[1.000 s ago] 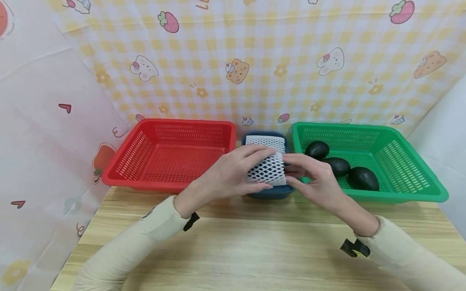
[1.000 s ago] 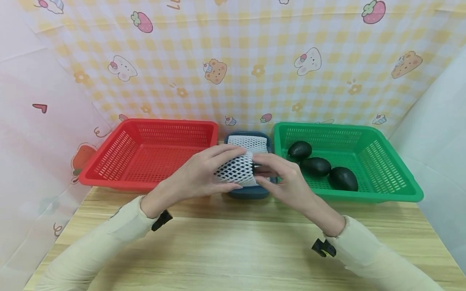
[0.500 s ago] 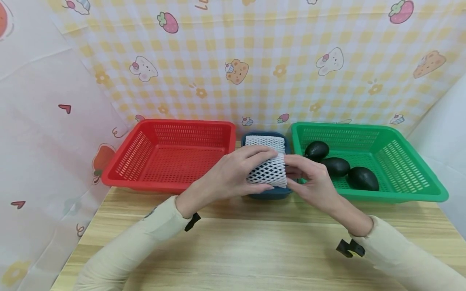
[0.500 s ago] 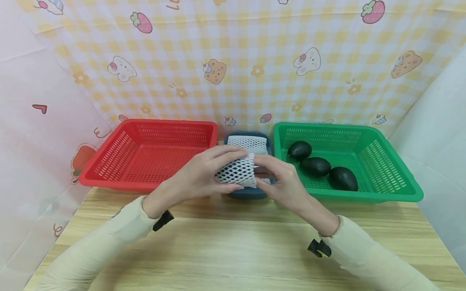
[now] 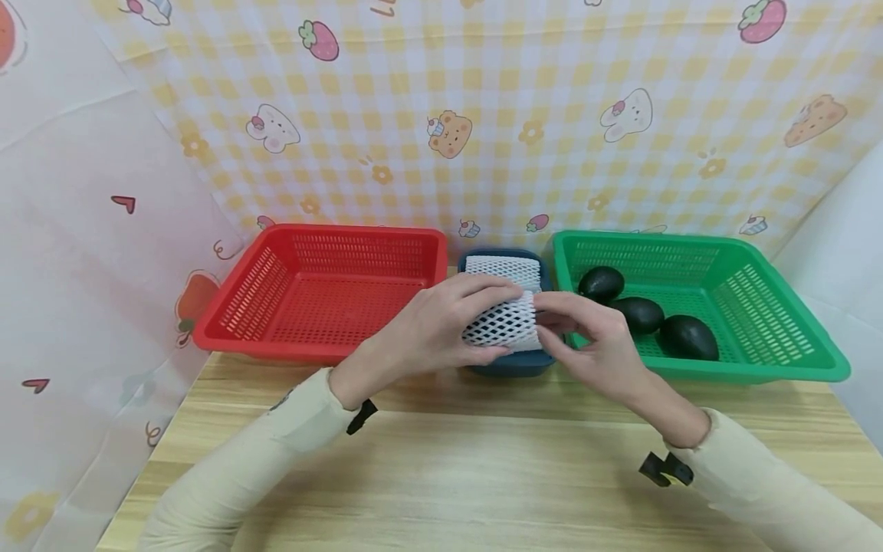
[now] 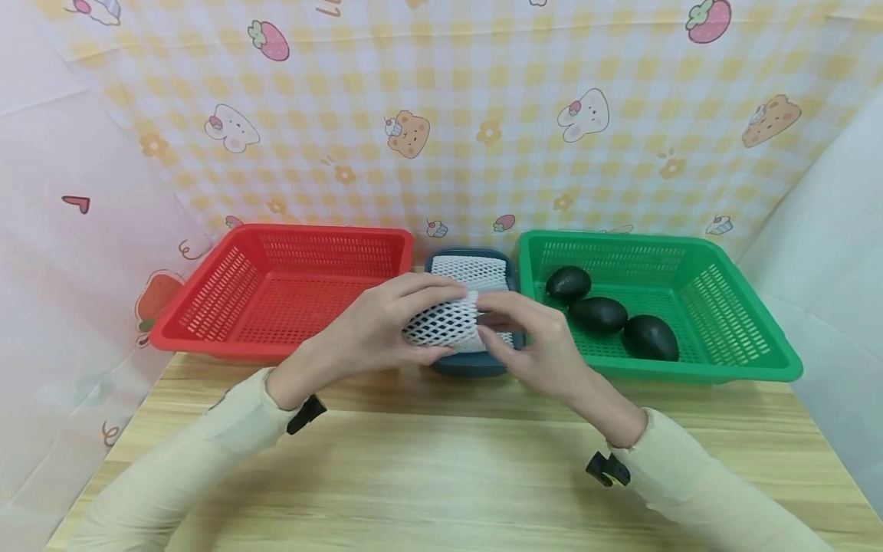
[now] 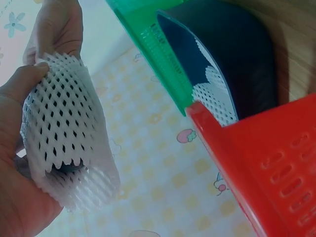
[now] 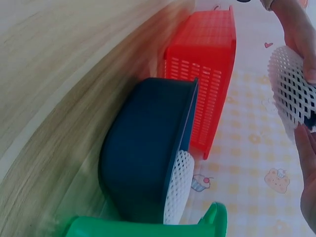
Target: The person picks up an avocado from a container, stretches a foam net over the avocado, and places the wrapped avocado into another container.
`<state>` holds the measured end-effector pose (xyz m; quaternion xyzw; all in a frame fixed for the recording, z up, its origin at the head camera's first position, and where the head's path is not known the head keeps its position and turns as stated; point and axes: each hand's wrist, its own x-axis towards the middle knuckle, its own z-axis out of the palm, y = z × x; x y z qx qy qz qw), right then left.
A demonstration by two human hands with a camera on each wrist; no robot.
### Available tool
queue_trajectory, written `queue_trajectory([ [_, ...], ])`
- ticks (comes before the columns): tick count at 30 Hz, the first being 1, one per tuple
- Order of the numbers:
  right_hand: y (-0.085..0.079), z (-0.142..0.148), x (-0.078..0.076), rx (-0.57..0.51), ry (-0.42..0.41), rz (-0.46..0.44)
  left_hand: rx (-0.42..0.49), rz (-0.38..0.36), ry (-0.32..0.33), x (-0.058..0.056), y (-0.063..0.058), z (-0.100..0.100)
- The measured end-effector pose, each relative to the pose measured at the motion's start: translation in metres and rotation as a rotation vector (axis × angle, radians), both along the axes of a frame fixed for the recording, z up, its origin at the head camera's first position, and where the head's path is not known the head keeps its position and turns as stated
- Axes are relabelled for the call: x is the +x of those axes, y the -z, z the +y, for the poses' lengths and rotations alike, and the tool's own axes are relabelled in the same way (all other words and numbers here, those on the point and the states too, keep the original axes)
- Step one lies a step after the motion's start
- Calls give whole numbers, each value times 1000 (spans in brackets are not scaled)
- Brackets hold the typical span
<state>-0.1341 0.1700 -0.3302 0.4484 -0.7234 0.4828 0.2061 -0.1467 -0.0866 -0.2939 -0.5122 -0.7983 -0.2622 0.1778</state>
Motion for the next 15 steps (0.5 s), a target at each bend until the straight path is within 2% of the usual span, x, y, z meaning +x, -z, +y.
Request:
queue_trajectory([
  [3,-1,2,-3,-47,16,11,-3,9,-6,-1,0,-2],
  [9,1,5,-5,-85,33,-53,-13,33,-4,0,2,-1],
  [12,2,3,-3,-64,19,-112,-15,45,0,1,3,0],
  [15,3,0,0,-21,22,-225,-20,54,6,2,5,1],
])
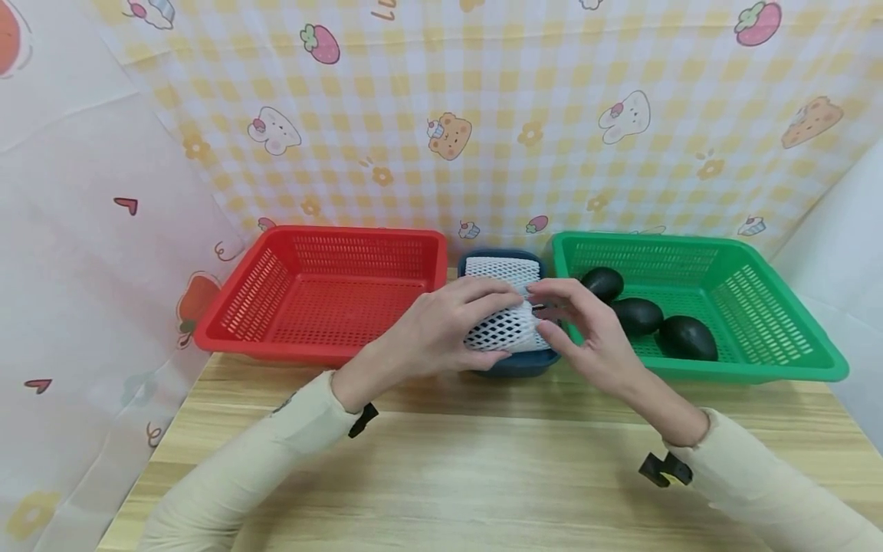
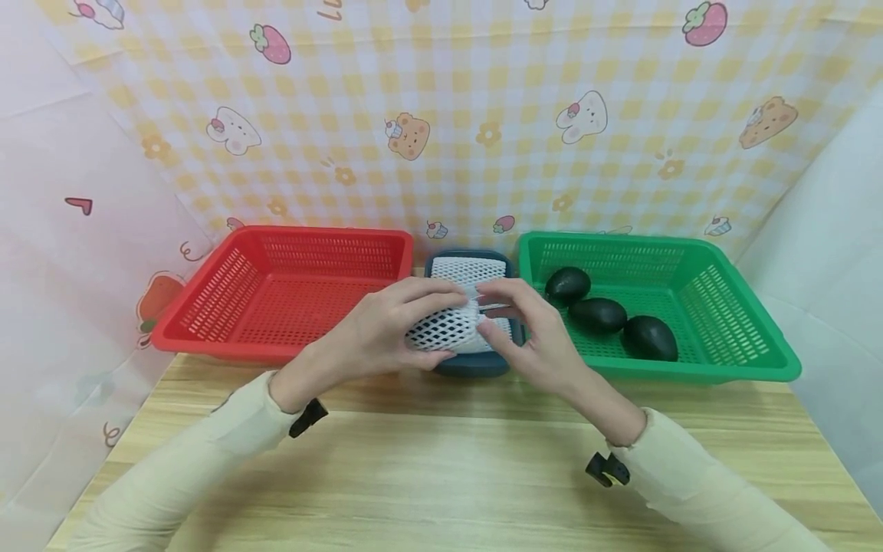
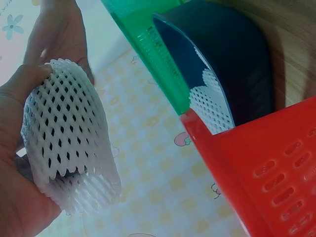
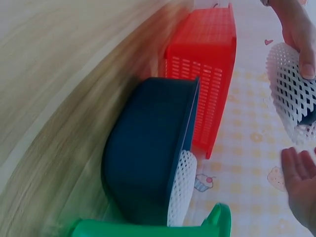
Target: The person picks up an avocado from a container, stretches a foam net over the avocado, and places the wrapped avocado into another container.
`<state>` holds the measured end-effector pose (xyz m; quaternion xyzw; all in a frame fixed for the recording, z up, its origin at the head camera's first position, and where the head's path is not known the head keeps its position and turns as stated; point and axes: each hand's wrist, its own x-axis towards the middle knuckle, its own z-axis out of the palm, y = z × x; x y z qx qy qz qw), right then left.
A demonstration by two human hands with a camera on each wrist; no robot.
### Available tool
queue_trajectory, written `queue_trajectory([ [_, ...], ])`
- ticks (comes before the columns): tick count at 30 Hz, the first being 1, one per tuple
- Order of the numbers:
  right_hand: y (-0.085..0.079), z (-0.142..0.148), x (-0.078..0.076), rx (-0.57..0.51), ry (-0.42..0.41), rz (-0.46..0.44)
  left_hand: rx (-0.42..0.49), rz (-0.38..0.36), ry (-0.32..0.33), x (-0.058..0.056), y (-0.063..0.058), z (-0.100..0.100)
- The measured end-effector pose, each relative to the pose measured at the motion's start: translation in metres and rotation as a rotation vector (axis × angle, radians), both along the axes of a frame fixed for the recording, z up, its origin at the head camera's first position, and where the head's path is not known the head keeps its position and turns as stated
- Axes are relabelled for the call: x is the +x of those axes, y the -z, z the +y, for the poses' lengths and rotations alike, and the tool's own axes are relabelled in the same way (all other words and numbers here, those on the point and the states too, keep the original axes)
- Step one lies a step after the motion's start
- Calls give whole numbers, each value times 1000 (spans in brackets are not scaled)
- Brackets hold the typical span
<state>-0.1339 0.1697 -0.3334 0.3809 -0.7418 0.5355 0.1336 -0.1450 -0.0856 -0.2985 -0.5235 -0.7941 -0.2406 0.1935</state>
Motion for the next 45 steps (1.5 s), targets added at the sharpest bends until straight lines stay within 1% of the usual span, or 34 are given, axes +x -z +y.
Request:
queue_trajectory([
  [3,2,-3,2,58,1,-142,-8,-2,-1,1,2,1],
  [5,3,-5,3,87,-21,-220,-11,-3,-5,2,2,1],
  [6,3,-6,2,96,-39,-250,-11,-5,-4,2,3,2],
  [8,3,-10,2,110,-76,-283,-8,1,4,2,4,3],
  [10,3,-14,2,114,-94,-296,-3,4,20,2,5,4],
  [13,4,-19,2,111,-82,-292,1,15,42,1,8,5],
  [16,5,-21,3,83,-76,-301,3,15,46,1,10,6],
  [21,6,-19,4,20,-114,-330,27,-21,39,1,11,6],
  [24,6,-17,4,-5,-120,-345,56,-32,46,0,10,7],
  [27,6,-15,4,-9,-99,-359,70,-26,37,-3,10,8],
  [30,5,-13,5,-19,-76,-370,61,-34,1,-4,11,6],
  [33,4,-12,5,-38,-64,-374,47,-72,-35,-4,13,4],
  [37,4,-11,5,-58,-69,-379,49,-140,-62,-4,15,0],
  [45,3,-12,7,-75,-69,-415,96,-271,-115,-1,17,-5],
])
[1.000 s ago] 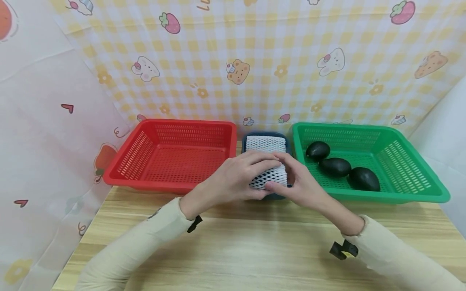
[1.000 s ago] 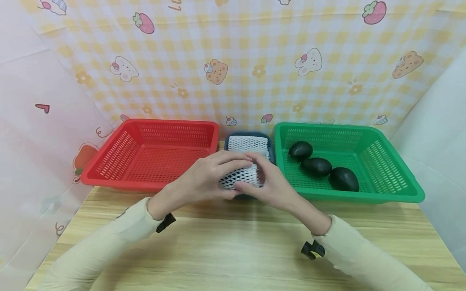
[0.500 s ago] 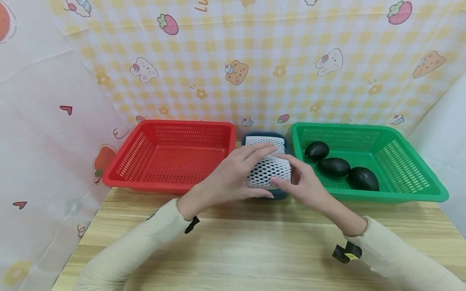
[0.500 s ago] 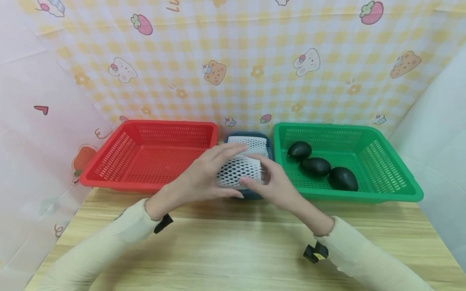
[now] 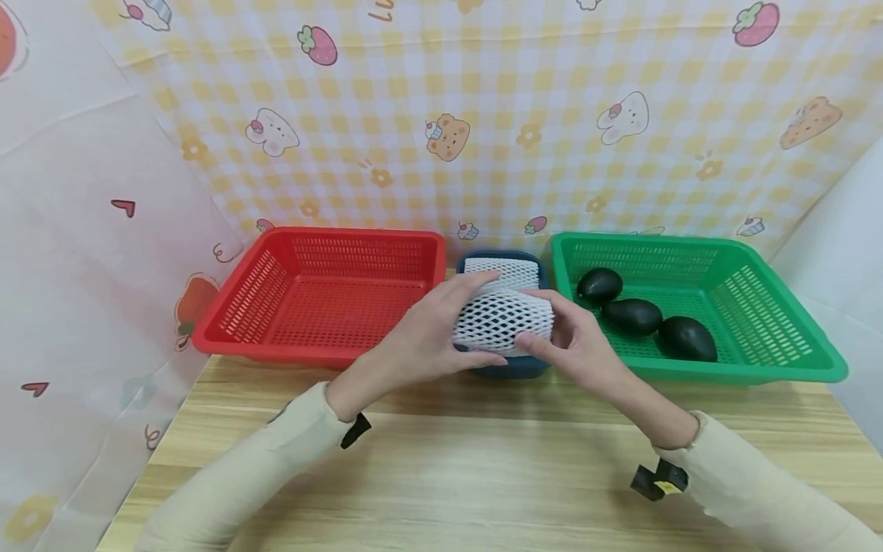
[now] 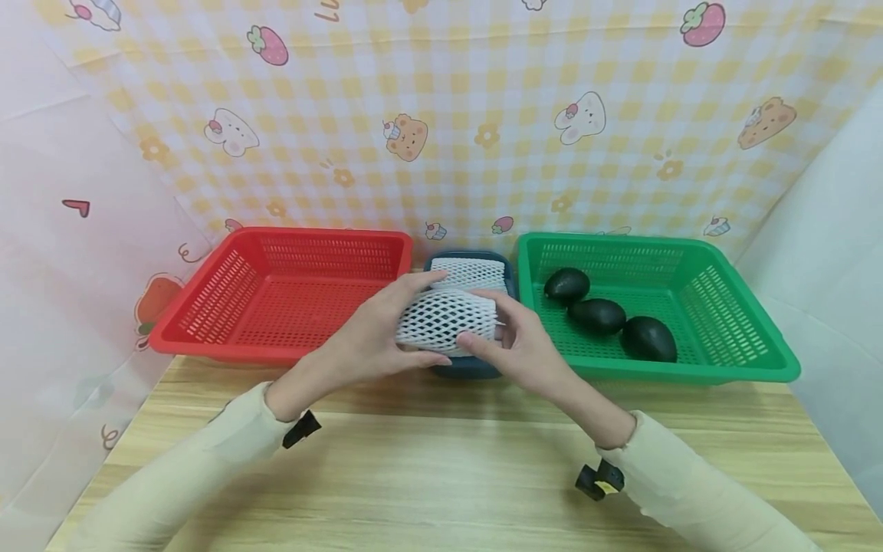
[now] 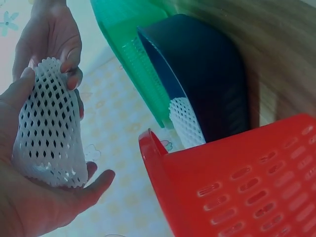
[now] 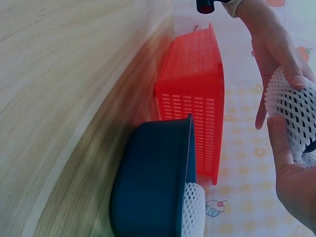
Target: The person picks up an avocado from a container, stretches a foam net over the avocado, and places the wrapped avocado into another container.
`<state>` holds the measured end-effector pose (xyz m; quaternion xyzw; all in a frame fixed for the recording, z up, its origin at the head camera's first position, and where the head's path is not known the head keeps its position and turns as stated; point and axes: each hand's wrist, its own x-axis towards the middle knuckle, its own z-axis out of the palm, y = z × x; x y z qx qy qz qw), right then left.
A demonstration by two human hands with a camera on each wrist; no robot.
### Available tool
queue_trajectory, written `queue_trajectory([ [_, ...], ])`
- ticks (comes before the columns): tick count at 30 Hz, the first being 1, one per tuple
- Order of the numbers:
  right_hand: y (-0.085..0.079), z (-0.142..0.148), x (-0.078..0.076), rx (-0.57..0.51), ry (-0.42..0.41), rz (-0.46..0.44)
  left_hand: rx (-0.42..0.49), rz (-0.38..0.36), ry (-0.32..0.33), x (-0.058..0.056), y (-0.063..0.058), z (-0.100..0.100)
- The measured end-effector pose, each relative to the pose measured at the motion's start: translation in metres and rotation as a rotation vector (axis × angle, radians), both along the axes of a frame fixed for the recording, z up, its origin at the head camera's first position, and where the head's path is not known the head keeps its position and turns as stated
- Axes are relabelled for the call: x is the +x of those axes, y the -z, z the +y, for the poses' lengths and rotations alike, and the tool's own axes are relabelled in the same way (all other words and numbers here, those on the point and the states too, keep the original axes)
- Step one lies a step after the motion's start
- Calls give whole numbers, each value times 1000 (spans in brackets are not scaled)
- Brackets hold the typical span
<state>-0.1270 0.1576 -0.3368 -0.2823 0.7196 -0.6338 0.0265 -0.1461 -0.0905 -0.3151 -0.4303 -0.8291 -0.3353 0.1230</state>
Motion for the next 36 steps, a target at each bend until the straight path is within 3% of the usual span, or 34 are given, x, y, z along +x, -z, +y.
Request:
queue_trajectory([
  [8,-2,-3,1,-42,-24,-14,153,-159,70,0,3,-3],
  [13,-5,-4,3,-54,-26,5,245,-251,56,2,3,-3],
  [27,-8,-5,6,-76,-35,32,297,-336,30,7,2,-2],
  [36,-11,9,5,135,-38,-11,333,-404,65,5,5,-7],
])
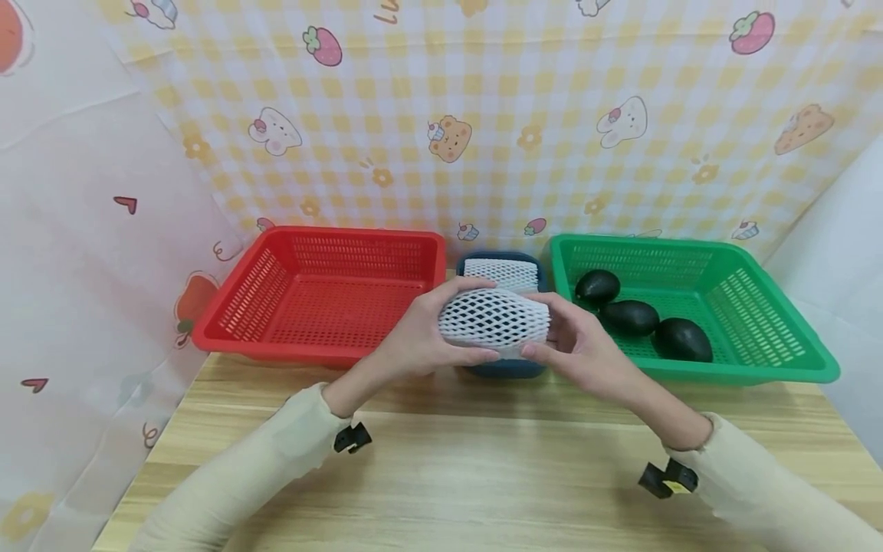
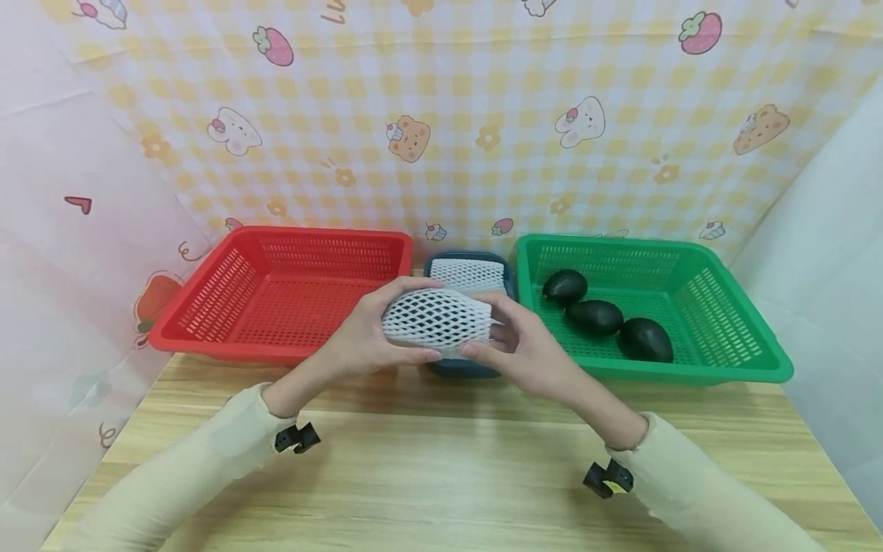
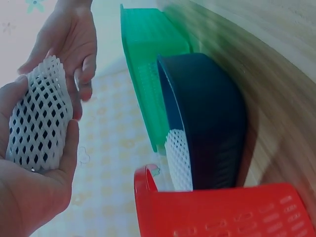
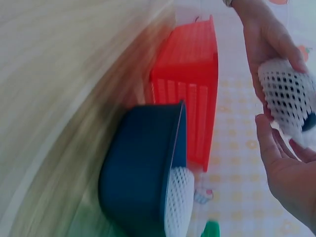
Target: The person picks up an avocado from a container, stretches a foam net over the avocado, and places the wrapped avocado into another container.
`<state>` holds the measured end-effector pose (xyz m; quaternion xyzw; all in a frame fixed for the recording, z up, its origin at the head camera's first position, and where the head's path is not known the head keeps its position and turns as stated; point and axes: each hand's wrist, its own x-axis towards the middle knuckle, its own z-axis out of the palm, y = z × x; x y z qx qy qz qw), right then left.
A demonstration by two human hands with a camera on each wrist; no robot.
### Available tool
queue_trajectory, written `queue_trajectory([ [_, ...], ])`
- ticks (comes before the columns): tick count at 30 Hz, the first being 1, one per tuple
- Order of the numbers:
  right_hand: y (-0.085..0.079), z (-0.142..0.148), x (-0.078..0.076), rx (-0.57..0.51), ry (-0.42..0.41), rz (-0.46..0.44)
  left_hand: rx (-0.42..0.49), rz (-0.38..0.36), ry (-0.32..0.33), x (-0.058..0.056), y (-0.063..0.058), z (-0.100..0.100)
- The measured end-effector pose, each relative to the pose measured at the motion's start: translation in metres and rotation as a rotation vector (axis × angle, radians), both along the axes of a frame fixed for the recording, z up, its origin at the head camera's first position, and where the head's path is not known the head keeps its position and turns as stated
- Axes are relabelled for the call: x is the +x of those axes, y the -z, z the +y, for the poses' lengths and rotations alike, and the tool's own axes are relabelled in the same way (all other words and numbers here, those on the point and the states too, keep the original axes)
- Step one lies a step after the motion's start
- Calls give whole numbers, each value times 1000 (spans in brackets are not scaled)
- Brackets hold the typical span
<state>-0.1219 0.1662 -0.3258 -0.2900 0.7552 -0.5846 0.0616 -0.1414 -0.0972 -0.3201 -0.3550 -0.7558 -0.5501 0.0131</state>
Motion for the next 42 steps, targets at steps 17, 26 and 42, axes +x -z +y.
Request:
queue_trajectory([
  [17,3,63,-14,541,226,198,-15,44,-65,-9,-1,-29],
  [26,5,71,-13,705,190,117,-63,69,-83,-16,-2,-41],
  [42,1,69,-15,767,116,93,-229,85,-178,-24,-10,-69],
])
